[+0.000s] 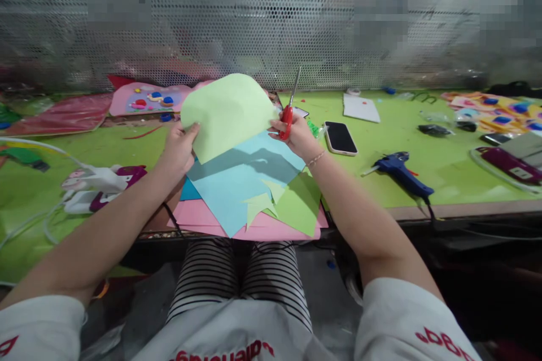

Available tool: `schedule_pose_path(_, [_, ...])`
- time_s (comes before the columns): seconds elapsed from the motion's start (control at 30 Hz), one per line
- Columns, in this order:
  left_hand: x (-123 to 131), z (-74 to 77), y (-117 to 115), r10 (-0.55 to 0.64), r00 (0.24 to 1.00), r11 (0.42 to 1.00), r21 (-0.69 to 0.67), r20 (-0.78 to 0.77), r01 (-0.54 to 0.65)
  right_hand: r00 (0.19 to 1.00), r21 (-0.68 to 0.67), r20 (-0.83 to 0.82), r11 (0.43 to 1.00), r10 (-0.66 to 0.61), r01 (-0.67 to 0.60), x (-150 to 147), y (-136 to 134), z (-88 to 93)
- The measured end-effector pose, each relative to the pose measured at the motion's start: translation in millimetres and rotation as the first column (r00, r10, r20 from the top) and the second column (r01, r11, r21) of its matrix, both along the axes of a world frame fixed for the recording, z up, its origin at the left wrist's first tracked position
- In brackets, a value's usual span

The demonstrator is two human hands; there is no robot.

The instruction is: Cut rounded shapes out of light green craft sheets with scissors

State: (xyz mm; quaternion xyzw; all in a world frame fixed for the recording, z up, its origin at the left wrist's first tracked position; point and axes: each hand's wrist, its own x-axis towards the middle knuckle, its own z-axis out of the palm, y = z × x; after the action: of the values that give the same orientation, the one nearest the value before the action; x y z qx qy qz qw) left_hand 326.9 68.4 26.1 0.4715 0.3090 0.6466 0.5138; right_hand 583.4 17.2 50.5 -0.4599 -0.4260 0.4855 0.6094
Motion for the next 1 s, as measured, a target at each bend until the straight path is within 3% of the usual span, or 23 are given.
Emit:
schedule_pose_path(0.2, [1.4, 6.3, -6.8, -0.101, 0.994, 0.993, -0.064, 0.048, 0.104, 0.995, 0.08, -0.049, 0.993, -0.082, 0.086, 2.7, 5.4, -4.0])
schedule_pose_path(0.33, [-2.8, 16.4, -11.6, -0.128, 0.991, 0.973, -0.186, 0.035, 0.133, 0.996, 0.089, -0.017, 0.992, -0.09, 0.092, 14.8, 9.8, -5.8])
schedule_pose_path(0.5, [-3.6, 25.4, -23.7, -0.369, 0.924, 0.88, -0.358, -0.101, 0.312, 0.996, 0.09, 0.087, 0.996, -0.01, 0.002, 11.6, 5.5, -2.7])
schedule_pose_path(0.63, [-0.5, 16.6, -28.1, -0.559, 0.816, 0.784, -0.413, -0.145, 0.463, 0.988, 0.116, 0.155, 0.993, 0.007, -0.025, -0.6, -1.2, 0.9])
schedule_pose_path(0.7, [0.8, 10.3, -27.4, -0.591, 0.786, 0.758, -0.455, -0.179, 0.467, 0.984, 0.121, 0.176, 0.993, -0.005, -0.017, -4.6, -2.9, 1.6])
schedule_pose_path(0.77, [1.7, 6.2, -26.0, -0.576, 0.781, 0.77, -0.481, -0.242, 0.419, 0.983, 0.125, 0.18, 0.992, -0.026, 0.004, -6.0, -2.9, 1.4])
schedule_pose_path(0.87, [3.3, 5.0, -23.2, -0.475, 0.821, 0.833, -0.464, -0.317, 0.303, 0.987, 0.117, 0.154, 0.993, -0.047, 0.029, -3.7, -0.6, -0.2])
schedule_pose_path(1.0, [2.1, 5.0, -12.6, -0.213, 0.963, 0.929, -0.34, -0.163, 0.147, 0.983, 0.087, 0.175, 0.995, -0.063, 0.048, 3.7, 3.1, -2.3])
